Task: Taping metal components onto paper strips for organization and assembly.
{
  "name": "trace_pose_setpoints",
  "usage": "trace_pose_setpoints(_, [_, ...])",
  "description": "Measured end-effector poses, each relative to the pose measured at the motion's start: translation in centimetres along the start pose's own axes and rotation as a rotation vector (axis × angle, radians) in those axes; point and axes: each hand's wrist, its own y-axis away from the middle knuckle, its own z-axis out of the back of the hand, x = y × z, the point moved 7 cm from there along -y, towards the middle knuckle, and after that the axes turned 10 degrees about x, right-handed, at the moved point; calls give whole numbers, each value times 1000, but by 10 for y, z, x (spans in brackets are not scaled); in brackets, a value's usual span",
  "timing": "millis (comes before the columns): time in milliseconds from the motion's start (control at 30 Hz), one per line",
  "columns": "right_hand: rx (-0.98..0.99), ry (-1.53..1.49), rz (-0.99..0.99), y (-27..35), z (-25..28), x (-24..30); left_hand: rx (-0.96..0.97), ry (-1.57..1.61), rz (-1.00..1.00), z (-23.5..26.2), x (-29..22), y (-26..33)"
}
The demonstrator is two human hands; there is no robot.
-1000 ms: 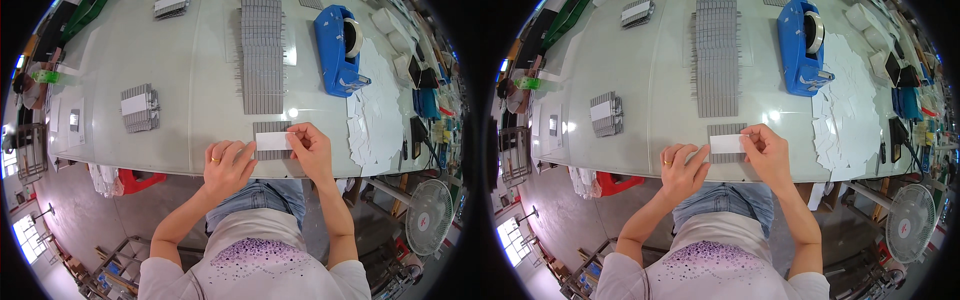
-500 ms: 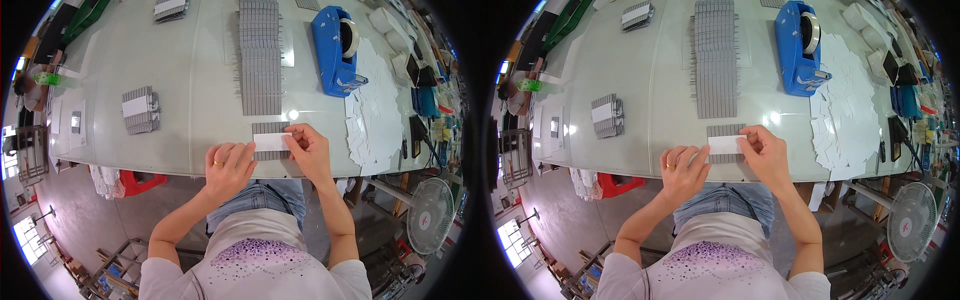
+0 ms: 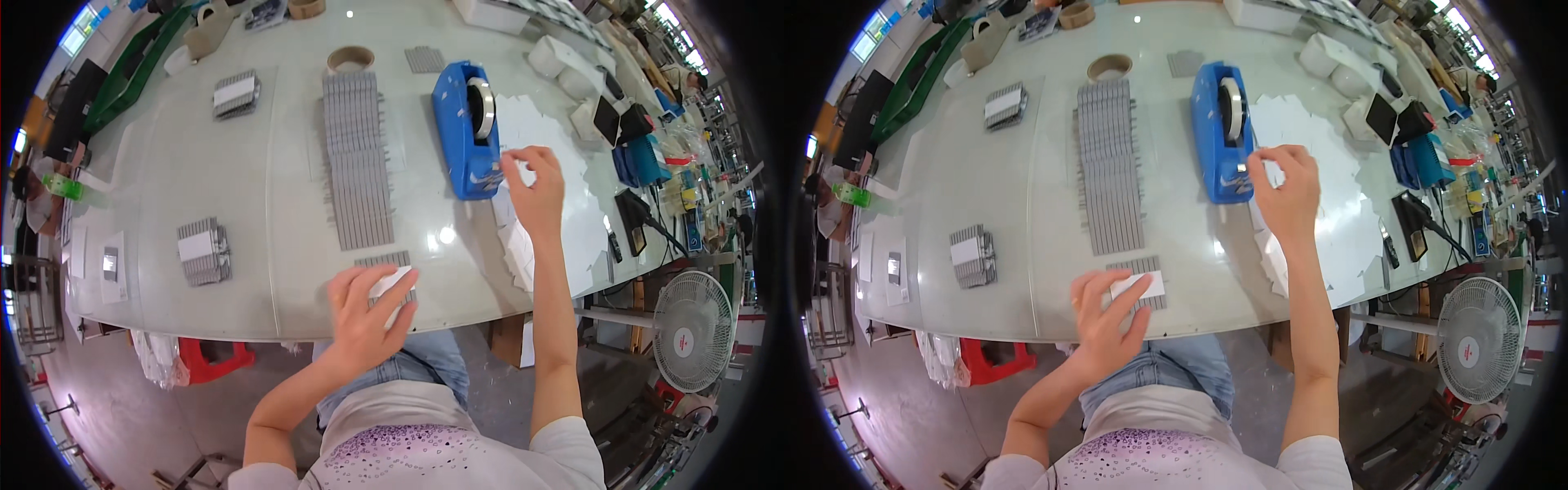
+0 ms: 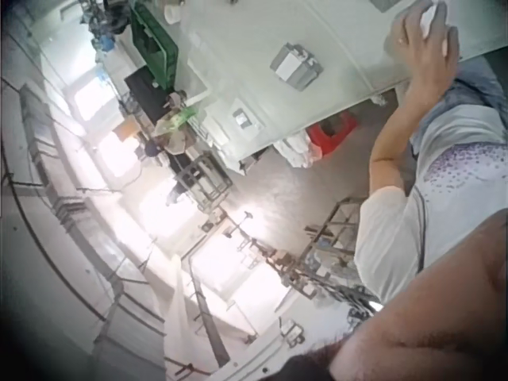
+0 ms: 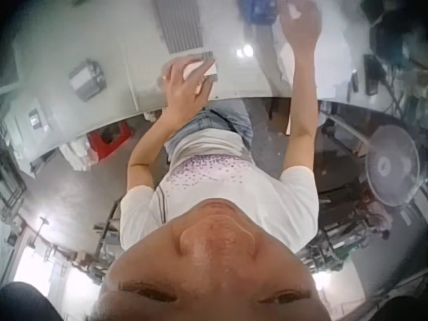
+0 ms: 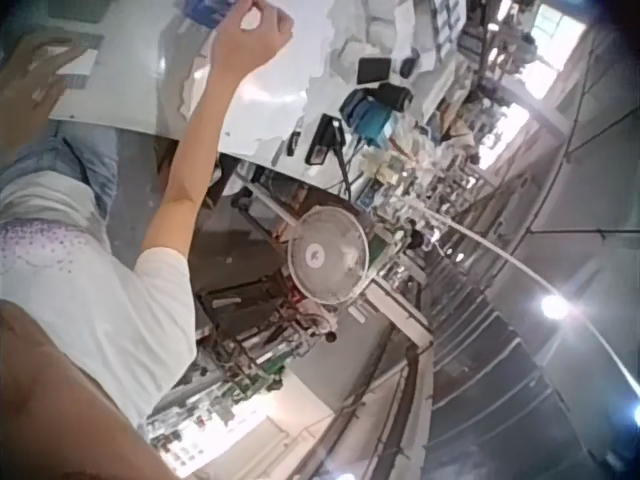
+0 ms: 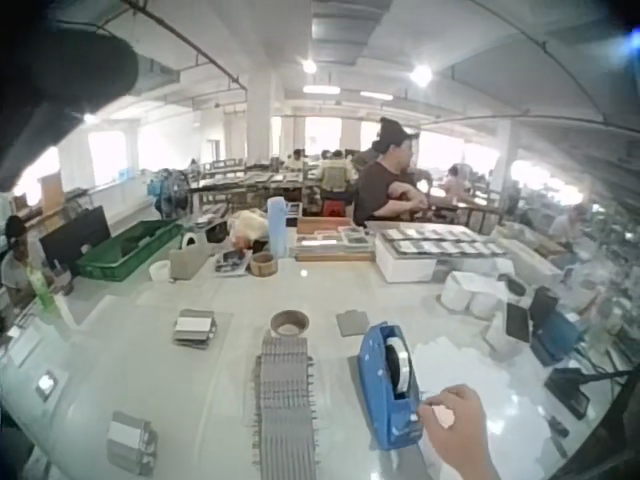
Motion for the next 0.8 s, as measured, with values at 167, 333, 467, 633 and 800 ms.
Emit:
trace_pose_setpoints(167, [183, -165, -66, -10, -4, 1, 147, 798, 332, -91, 10, -71])
trace_pose_setpoints(333, [89, -243, 27, 33, 8, 7, 223, 1814, 982, -172, 22, -89])
trace_pose_setpoints(467, [121, -248, -15, 46, 12, 10, 215, 1894, 1052, -176, 19, -103])
trace_pose_setpoints(633, [121, -177, 21, 42, 14, 13, 154, 1865, 1109, -173, 18, -115])
trace_pose_setpoints(800, [96, -98, 55, 50, 16, 16, 155, 1765, 1059, -185, 20, -113])
